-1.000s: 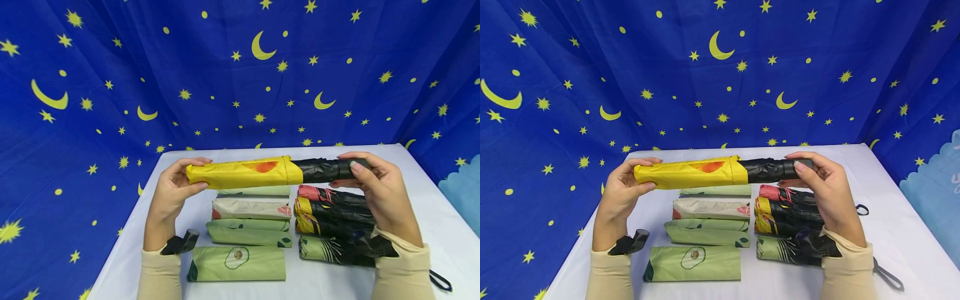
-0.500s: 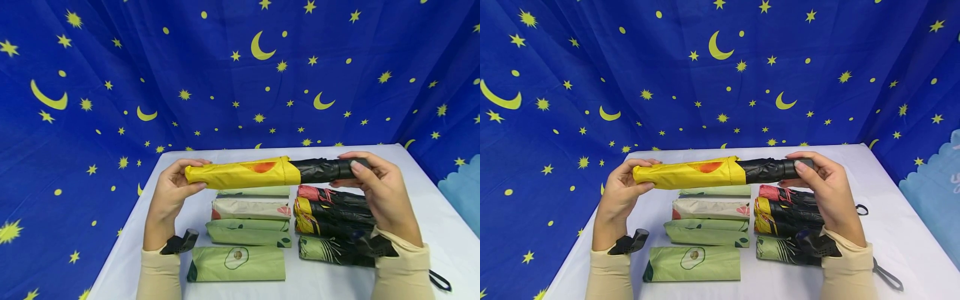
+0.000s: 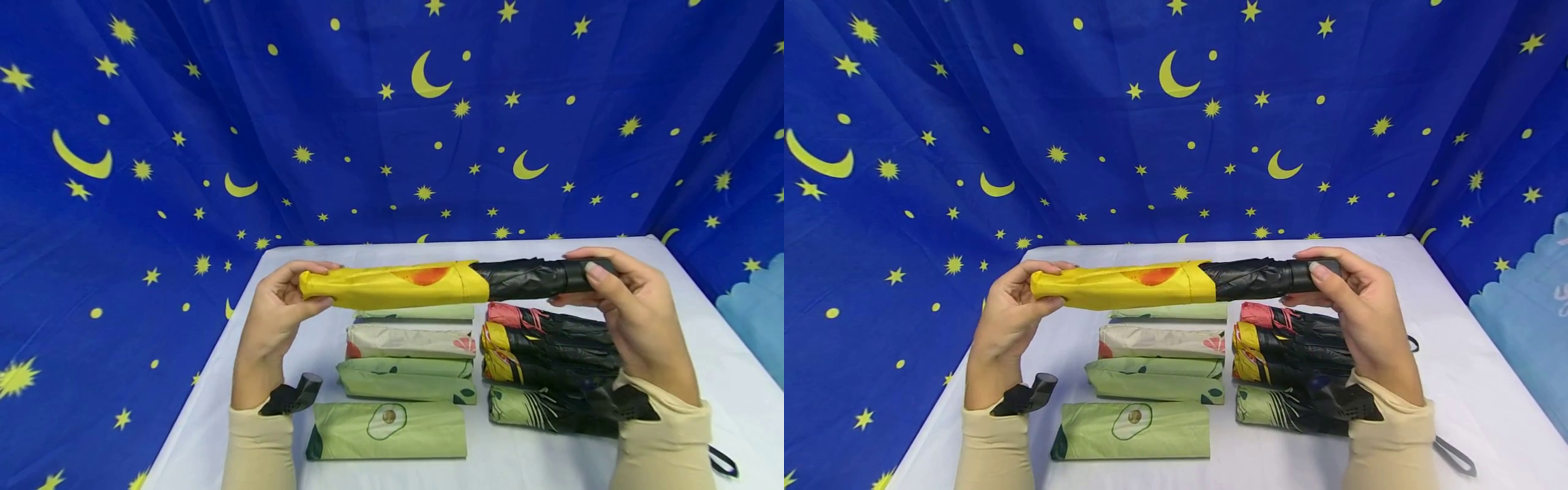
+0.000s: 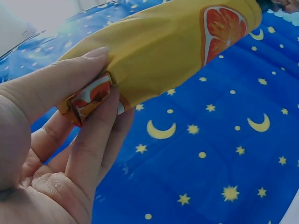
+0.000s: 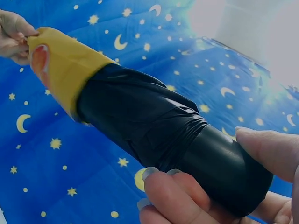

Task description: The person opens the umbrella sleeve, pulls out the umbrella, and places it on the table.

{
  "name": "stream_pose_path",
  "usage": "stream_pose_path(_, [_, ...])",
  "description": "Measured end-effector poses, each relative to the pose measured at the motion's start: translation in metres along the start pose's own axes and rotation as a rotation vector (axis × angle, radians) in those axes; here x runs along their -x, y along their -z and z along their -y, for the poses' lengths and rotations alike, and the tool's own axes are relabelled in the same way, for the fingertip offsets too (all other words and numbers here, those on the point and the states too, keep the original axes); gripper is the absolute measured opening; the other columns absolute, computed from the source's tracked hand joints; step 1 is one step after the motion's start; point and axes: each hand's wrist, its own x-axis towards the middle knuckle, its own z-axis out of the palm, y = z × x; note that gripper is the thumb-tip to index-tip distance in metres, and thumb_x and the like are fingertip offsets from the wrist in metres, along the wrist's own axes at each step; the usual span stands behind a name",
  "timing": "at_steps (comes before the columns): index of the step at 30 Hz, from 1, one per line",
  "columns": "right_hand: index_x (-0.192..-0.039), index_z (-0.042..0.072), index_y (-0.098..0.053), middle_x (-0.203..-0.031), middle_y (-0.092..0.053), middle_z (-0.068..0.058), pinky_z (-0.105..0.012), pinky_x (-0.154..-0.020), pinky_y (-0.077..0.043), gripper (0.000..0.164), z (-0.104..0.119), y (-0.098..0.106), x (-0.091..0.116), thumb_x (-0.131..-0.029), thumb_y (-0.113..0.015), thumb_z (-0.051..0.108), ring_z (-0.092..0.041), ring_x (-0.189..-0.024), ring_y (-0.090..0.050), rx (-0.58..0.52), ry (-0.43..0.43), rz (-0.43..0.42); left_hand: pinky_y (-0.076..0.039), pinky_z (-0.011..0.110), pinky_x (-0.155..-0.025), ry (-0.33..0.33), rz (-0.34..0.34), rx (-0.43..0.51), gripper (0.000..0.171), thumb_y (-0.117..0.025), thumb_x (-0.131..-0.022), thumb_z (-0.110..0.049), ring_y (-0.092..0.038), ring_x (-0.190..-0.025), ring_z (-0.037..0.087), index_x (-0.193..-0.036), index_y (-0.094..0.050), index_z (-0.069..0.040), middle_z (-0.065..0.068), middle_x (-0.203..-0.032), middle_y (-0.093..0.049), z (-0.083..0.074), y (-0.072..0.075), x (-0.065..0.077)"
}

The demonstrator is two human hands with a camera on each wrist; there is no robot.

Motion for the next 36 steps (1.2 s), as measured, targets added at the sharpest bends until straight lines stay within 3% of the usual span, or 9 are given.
stream_pose_path(6, [-0.127, -0.022, -0.053, -0.104, -0.071, -0.026, -0.041, -0.079, -0.062, 0.029, 0.001, 0.003, 0.001, -0.104, -0.041, -0.011, -0.035, -0.075, -0.075, -0.013, 0.001, -0.013, -0.058, 0.031, -0.09, -0.075, 0.045, 0.074, 0.038, -0.07, -0.087, 0.017, -0.065, -0.114, 0.029, -0.123, -0.064, 0.007, 0.021, -0.129, -0.065, 0.001, 0.004, -0.001])
stream_pose_path(12, [-0.127, -0.022, -0.053, -0.105, -0.071, -0.027, -0.041, -0.079, -0.062, 0.029, 0.001, 0.004, 0.0, -0.104, -0.04, -0.012, -0.036, -0.075, -0.075, -0.034, 0.009, 0.0, -0.058, 0.031, -0.089, -0.11, 0.063, 0.075, 0.037, -0.071, -0.087, 0.017, -0.065, -0.114, 0.03, -0.122, -0.063, 0.011, 0.022, -0.129, -0.065, 0.002, 0.005, -0.001])
stream_pose_path(36, [-0.128, -0.023, -0.052, -0.103, -0.071, -0.025, -0.04, -0.077, -0.062, 0.029, 0.006, 0.013, 0.003, -0.104, -0.041, -0.011, -0.036, -0.074, -0.075, -0.045, 0.021, -0.036, -0.06, 0.03, -0.081, -0.12, 0.029, 0.042, 0.032, -0.07, -0.089, 0.015, -0.068, -0.104, 0.028, -0.121, -0.063, 0.012, 0.022, -0.126, -0.066, -0.003, 0.011, 0.001])
